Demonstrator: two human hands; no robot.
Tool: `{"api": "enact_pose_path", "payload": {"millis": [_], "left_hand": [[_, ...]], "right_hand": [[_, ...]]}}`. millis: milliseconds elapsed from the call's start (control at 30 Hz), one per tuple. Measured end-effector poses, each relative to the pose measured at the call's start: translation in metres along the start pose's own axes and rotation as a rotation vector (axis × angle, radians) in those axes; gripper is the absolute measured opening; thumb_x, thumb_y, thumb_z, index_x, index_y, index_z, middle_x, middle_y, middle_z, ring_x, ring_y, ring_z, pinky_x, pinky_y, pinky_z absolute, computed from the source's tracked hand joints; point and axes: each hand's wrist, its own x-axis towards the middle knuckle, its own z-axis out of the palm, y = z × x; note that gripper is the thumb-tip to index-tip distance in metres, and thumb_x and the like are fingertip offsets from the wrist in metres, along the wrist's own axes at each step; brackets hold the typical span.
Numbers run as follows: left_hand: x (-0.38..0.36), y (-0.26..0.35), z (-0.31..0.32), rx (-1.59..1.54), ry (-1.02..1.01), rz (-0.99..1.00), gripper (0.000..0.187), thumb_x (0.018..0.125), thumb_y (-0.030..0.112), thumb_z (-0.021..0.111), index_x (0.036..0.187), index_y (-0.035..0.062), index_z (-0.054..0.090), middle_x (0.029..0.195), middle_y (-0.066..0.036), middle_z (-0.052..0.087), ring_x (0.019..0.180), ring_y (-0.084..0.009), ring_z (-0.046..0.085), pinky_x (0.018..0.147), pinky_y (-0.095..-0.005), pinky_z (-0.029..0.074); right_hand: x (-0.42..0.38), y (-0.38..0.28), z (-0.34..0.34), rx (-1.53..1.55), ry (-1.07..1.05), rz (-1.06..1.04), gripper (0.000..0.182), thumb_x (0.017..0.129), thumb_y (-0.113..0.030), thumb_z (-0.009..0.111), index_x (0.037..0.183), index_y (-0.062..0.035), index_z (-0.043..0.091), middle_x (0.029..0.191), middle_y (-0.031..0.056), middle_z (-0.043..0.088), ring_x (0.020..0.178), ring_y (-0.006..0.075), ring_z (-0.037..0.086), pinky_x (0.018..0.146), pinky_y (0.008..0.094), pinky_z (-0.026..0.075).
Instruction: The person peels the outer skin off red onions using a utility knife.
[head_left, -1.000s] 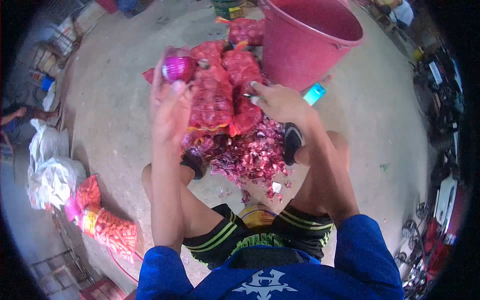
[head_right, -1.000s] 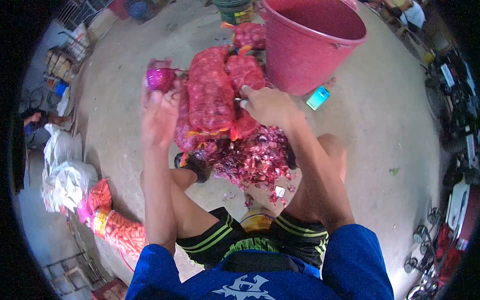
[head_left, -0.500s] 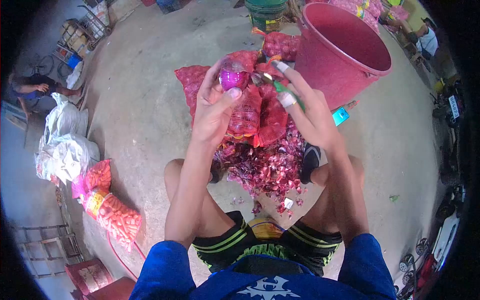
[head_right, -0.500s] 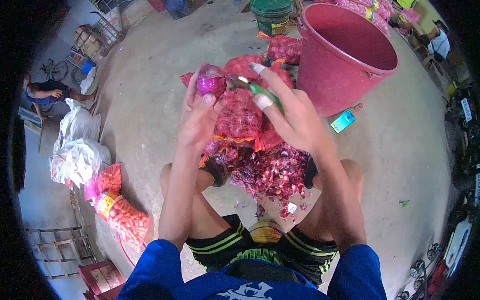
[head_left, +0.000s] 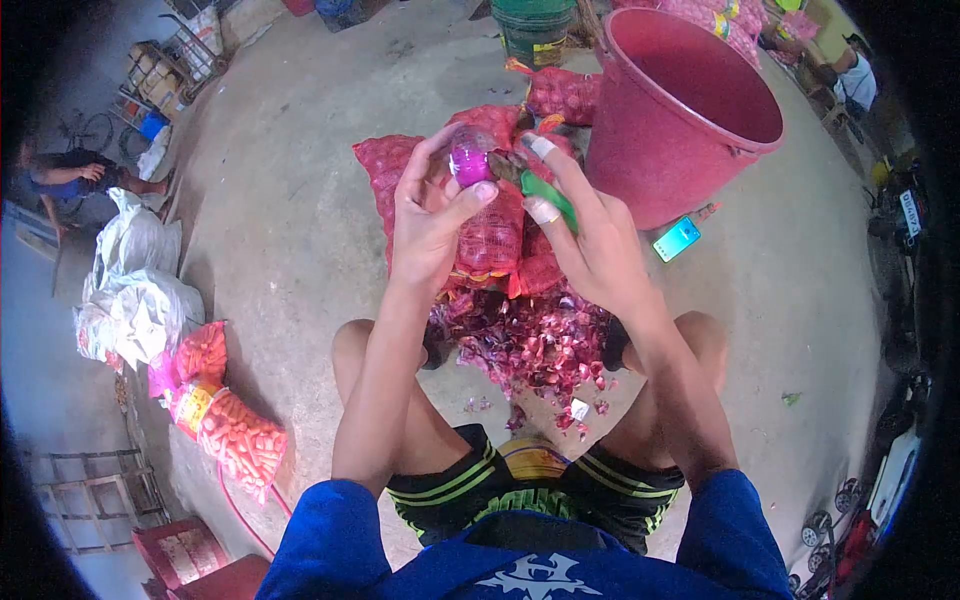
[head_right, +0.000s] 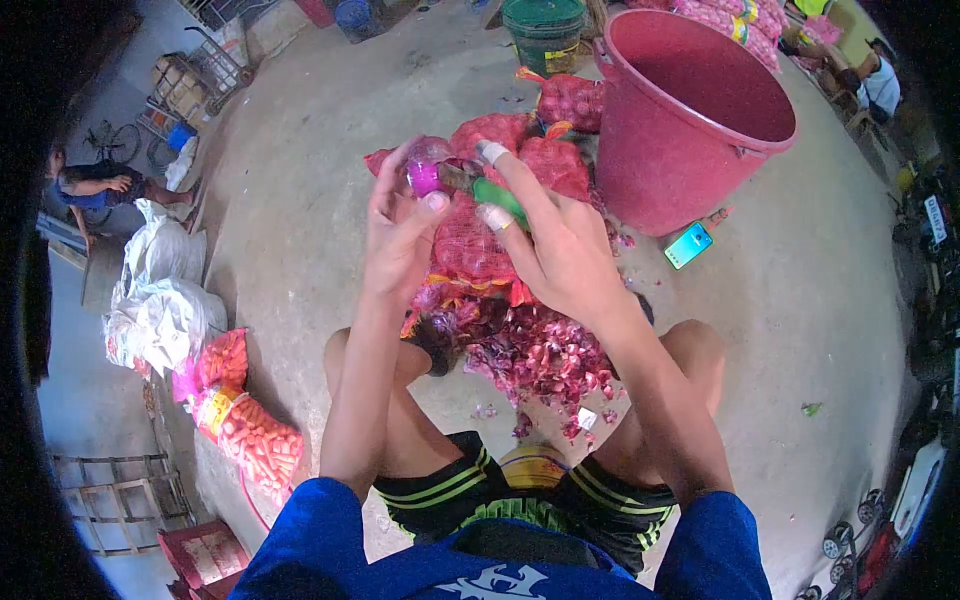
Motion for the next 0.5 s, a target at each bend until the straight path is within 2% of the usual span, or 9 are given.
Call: {"api": "enact_pose_path", "payload": {"millis": [67, 133, 233, 267, 333, 500], "left_hand": [[0.002, -0.001, -0.004, 0.005, -0.004, -0.017, 0.071, 0.087, -0.005, 0.082, 0.150, 0.0008, 0.051, 0.136, -0.010, 0.065, 0.126, -0.0201, 0.064, 0.107, -0.0361, 0.055], [0.003, 0.001, -0.004, 0.011, -0.006, -0.034, 0.070, 0.088, -0.004, 0.081, 0.150, 0.0009, 0.051, 0.135, -0.010, 0.065, 0.124, -0.0196, 0.064, 0.105, -0.0350, 0.056], [0.001, 0.005, -0.006, 0.019, 0.015, -0.114, 0.067, 0.090, 0.001, 0.081, 0.151, 0.0007, 0.051, 0.134, -0.009, 0.066, 0.120, -0.0175, 0.066, 0.101, -0.0334, 0.058], [0.000, 0.006, -0.007, 0.020, 0.002, -0.127, 0.066, 0.091, 0.002, 0.081, 0.151, 0.0010, 0.052, 0.132, -0.009, 0.067, 0.118, -0.0165, 0.067, 0.098, -0.0334, 0.059], [-0.002, 0.008, -0.009, 0.016, -0.006, -0.138, 0.066, 0.092, 0.004, 0.080, 0.151, 0.0013, 0.052, 0.131, -0.008, 0.068, 0.116, -0.0155, 0.067, 0.096, -0.0334, 0.059], [-0.006, 0.007, -0.004, 0.071, -0.051, -0.216, 0.065, 0.090, 0.008, 0.082, 0.150, 0.0045, 0.055, 0.128, -0.006, 0.069, 0.111, -0.0130, 0.068, 0.091, -0.0306, 0.060]], "right_hand": [[-0.001, -0.001, 0.000, -0.002, 0.012, 0.022, 0.058, 0.101, -0.013, 0.064, 0.157, -0.0095, 0.046, 0.079, 0.0205, 0.069, 0.069, 0.0413, 0.068, 0.067, 0.0475, 0.054], [0.000, 0.000, -0.005, 0.583, -0.197, 0.445, 0.056, 0.103, -0.010, 0.060, 0.157, -0.0090, 0.045, 0.078, 0.0201, 0.068, 0.068, 0.0362, 0.066, 0.070, 0.0434, 0.054], [0.008, -0.002, -0.023, 0.509, -0.304, 0.460, 0.057, 0.104, -0.009, 0.059, 0.159, -0.0095, 0.044, 0.080, 0.0192, 0.067, 0.067, 0.0321, 0.064, 0.071, 0.0414, 0.053], [0.009, -0.002, -0.022, 0.509, -0.308, 0.456, 0.057, 0.104, -0.009, 0.059, 0.159, -0.0095, 0.044, 0.080, 0.0192, 0.067, 0.067, 0.0321, 0.064, 0.071, 0.0414, 0.053], [0.007, 0.001, -0.018, 0.276, -0.202, 0.092, 0.060, 0.104, -0.009, 0.059, 0.161, -0.0110, 0.043, 0.083, 0.0198, 0.067, 0.067, 0.0351, 0.064, 0.070, 0.0433, 0.052], [0.008, 0.012, -0.011, 0.156, -0.166, -0.055, 0.056, 0.103, -0.010, 0.062, 0.157, -0.0120, 0.050, 0.090, 0.0204, 0.069, 0.072, 0.0398, 0.064, 0.071, 0.0450, 0.052]]}}
